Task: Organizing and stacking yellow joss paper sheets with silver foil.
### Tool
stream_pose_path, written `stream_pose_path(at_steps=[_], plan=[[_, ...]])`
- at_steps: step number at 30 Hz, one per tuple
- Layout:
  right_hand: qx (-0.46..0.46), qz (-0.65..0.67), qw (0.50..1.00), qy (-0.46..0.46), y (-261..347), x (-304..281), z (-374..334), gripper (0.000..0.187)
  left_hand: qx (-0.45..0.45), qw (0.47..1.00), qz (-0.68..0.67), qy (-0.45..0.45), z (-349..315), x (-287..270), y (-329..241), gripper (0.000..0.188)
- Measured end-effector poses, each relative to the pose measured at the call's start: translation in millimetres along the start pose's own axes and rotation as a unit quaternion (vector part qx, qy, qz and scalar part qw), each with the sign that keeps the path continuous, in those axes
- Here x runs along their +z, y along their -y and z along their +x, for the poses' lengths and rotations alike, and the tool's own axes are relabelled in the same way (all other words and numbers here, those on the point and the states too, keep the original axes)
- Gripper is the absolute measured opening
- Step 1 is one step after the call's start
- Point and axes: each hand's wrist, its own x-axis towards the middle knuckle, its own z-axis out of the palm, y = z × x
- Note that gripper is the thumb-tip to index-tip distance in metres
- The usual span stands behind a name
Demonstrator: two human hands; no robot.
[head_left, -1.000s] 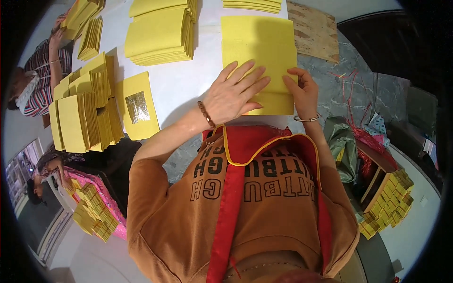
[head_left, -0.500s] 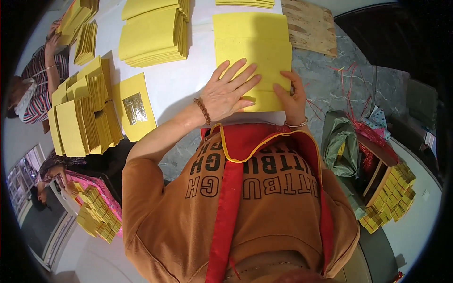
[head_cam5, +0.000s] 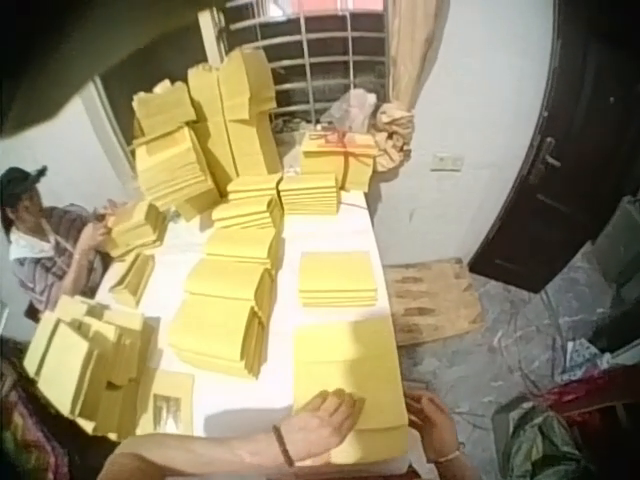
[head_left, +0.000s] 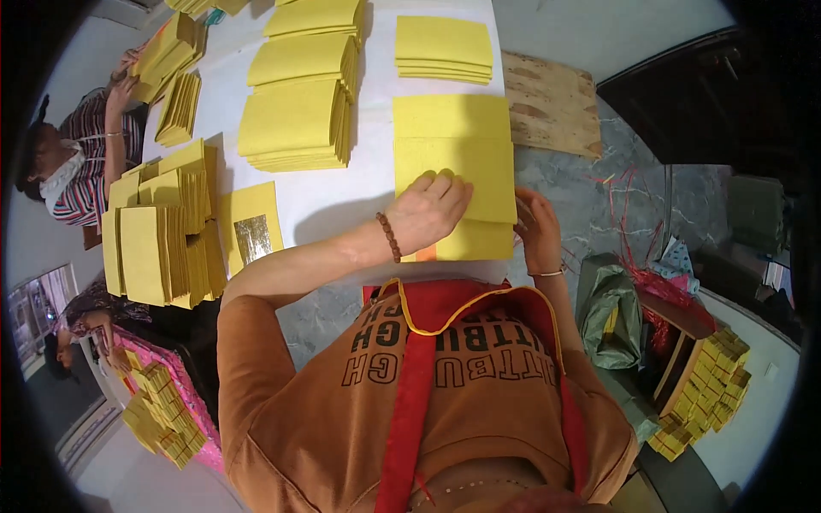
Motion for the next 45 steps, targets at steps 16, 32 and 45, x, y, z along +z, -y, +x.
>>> stream_pose_path(at_steps=[16, 32, 45], plan=[[-0.027, -0.006, 0.999, -0.02, -46.4, -14.9, 42.9, 0.021, -0.134, 0.979, 0.058, -0.142, 117.9, 77.8, 200.6, 0.047], [-0.003, -0.013, 1.0, -0.002, -42.2, -15.0, 51.8, 0.019, -0.12, 0.989, 0.025, 0.081, 94.9, 122.7, 199.5, 0.07], [-0.11, -0.125, 0.986, 0.023, -11.7, -1.4, 30.9, 0.024, -0.107, 0.992, -0.062, 0.024, 97.7, 67.5, 209.3, 0.066]])
